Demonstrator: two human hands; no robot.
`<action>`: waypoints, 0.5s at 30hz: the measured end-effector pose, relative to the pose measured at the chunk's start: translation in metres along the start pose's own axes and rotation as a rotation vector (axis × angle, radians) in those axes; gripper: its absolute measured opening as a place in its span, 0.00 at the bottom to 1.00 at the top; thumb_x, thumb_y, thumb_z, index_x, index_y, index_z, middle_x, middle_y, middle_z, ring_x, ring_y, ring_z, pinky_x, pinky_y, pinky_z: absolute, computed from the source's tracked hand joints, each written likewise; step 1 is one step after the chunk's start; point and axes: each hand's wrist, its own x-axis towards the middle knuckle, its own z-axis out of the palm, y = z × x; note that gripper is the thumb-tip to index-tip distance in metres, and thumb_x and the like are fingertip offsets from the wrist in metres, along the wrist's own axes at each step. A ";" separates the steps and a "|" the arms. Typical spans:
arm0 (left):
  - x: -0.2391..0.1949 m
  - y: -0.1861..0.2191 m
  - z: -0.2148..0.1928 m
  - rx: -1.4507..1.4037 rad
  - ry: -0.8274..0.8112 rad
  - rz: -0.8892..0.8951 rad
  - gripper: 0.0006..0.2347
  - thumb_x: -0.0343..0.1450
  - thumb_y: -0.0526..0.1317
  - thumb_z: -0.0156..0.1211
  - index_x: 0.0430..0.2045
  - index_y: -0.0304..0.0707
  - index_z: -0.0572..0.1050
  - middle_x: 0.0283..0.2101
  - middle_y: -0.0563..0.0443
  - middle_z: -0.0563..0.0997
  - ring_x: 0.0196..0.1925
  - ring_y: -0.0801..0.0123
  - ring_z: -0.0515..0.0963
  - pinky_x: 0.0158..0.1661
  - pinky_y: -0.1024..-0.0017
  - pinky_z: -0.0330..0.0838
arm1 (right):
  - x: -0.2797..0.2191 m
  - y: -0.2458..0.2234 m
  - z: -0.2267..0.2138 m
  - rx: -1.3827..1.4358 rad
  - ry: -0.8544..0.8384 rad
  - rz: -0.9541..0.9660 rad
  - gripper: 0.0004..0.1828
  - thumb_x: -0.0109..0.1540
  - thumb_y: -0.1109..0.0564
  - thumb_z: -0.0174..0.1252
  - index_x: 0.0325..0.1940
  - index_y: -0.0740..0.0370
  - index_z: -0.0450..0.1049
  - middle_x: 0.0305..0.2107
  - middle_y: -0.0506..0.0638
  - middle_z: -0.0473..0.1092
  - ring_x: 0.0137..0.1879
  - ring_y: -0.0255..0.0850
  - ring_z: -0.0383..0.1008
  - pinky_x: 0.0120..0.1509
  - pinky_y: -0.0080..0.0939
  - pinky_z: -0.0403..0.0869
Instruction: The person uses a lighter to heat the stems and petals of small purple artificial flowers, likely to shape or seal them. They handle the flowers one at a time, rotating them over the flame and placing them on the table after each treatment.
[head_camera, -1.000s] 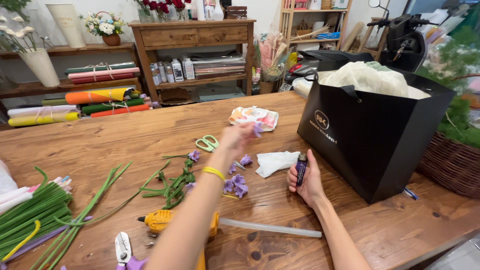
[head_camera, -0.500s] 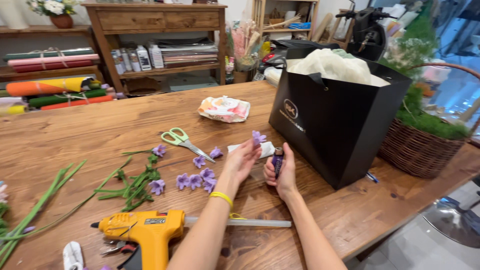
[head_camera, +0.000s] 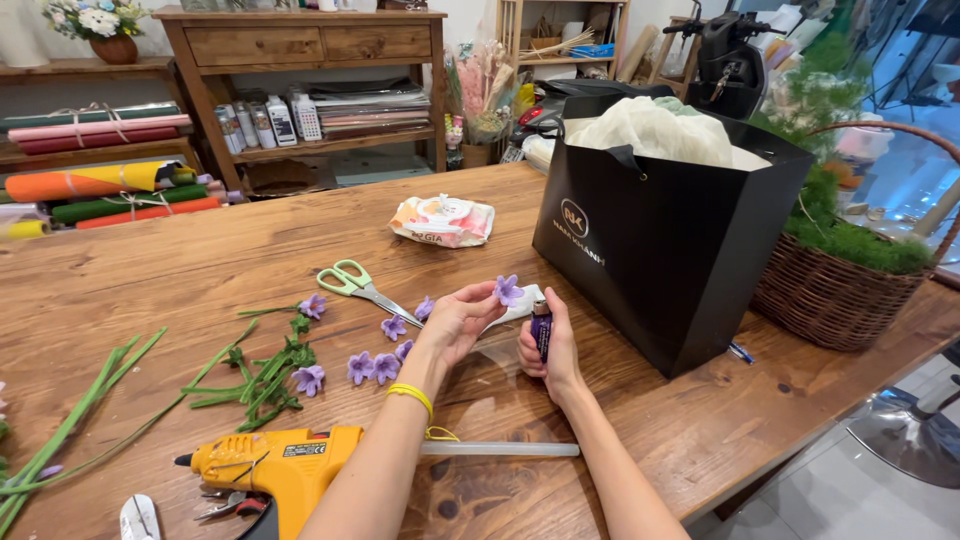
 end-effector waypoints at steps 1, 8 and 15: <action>-0.002 0.002 0.001 0.002 0.002 0.001 0.14 0.62 0.24 0.70 0.41 0.26 0.79 0.38 0.40 0.81 0.43 0.53 0.84 0.50 0.61 0.81 | 0.001 0.001 -0.001 0.002 -0.002 0.001 0.44 0.62 0.17 0.34 0.14 0.57 0.54 0.07 0.43 0.42 0.09 0.31 0.43 0.09 0.25 0.46; -0.004 0.007 0.003 0.042 -0.026 -0.009 0.13 0.61 0.25 0.71 0.39 0.26 0.80 0.38 0.39 0.83 0.40 0.54 0.85 0.47 0.62 0.83 | 0.015 0.009 -0.020 0.150 0.029 0.072 0.37 0.61 0.22 0.30 0.17 0.55 0.51 0.10 0.42 0.38 0.10 0.32 0.39 0.09 0.26 0.44; 0.016 0.002 -0.010 0.176 -0.082 -0.086 0.13 0.65 0.31 0.71 0.43 0.27 0.80 0.37 0.36 0.84 0.37 0.58 0.86 0.43 0.67 0.84 | 0.024 0.019 -0.025 -0.004 -0.070 0.150 0.38 0.63 0.23 0.30 0.19 0.57 0.55 0.09 0.43 0.40 0.08 0.30 0.42 0.07 0.26 0.44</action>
